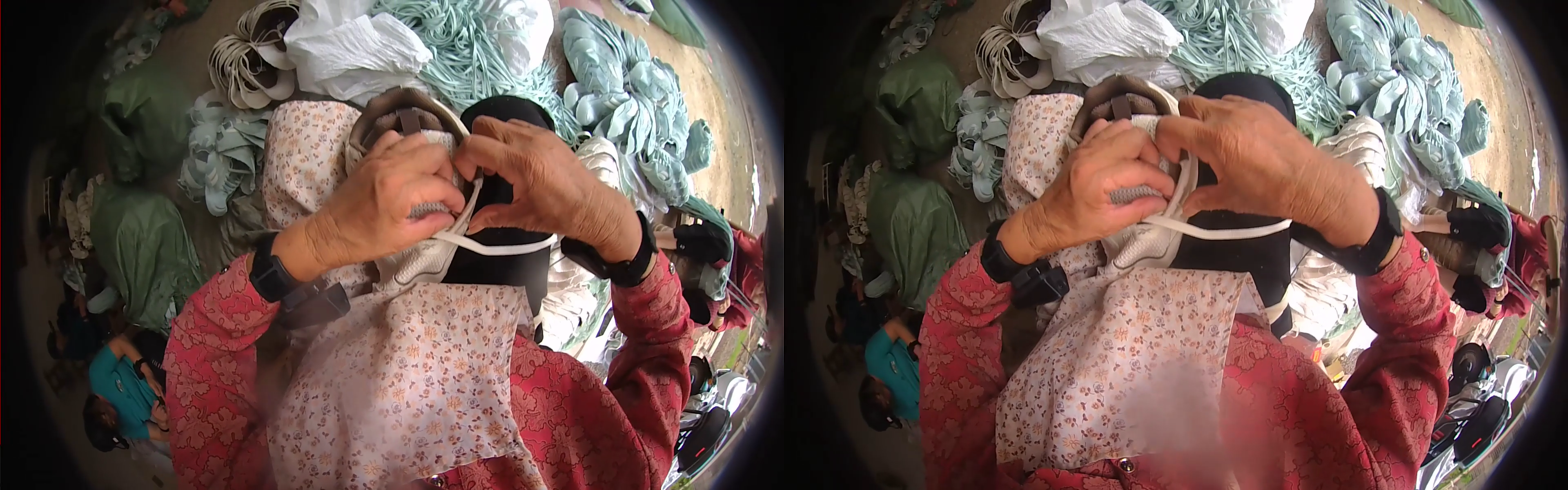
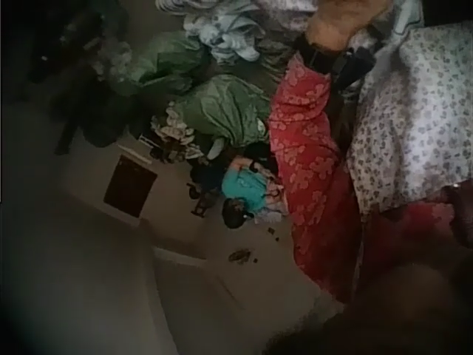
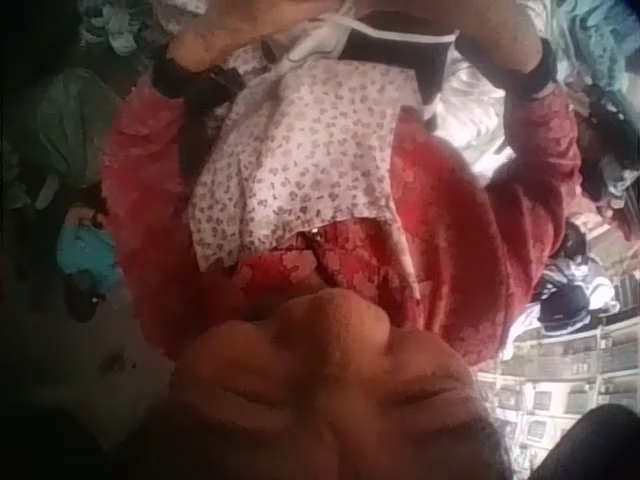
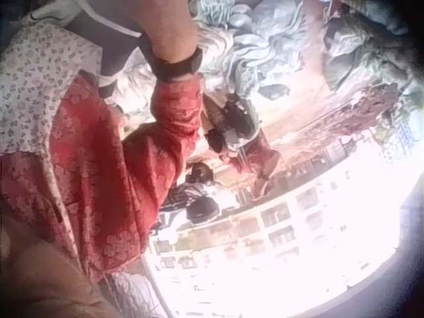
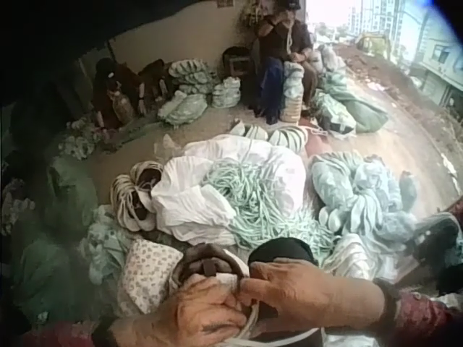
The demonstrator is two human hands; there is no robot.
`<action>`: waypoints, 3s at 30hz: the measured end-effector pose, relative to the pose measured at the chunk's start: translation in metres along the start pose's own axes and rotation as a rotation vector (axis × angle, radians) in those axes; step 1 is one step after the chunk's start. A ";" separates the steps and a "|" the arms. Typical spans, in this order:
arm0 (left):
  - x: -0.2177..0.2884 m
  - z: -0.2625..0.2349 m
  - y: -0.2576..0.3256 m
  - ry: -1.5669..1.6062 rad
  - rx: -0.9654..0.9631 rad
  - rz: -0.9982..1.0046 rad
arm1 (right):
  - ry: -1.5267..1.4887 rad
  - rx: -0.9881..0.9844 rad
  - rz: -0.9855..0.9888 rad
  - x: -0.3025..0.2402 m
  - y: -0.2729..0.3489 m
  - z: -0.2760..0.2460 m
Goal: Lacing a white athletic shoe in a manufacturing or assembly setting.
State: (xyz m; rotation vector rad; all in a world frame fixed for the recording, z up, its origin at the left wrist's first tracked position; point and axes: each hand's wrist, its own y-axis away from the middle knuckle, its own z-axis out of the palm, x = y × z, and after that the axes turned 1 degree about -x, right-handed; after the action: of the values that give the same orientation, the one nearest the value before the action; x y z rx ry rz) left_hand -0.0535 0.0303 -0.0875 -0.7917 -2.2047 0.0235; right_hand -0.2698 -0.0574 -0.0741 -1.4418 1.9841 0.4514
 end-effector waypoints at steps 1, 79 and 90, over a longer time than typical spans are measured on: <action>0.001 0.000 0.000 0.006 -0.013 -0.007 | -0.008 0.016 0.005 -0.001 0.000 0.002; 0.045 -0.057 0.052 0.596 -0.366 -0.515 | -0.630 0.335 0.351 -0.007 -0.061 0.047; 0.017 -0.217 0.215 1.436 0.859 -0.048 | -1.151 0.286 0.164 -0.026 -0.039 0.033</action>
State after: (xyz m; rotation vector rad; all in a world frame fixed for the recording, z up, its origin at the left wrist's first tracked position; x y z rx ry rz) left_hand 0.2004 0.1640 0.0197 -0.0977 -0.6881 0.2661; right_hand -0.2189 -0.0318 -0.0777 -0.5691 1.1350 0.7956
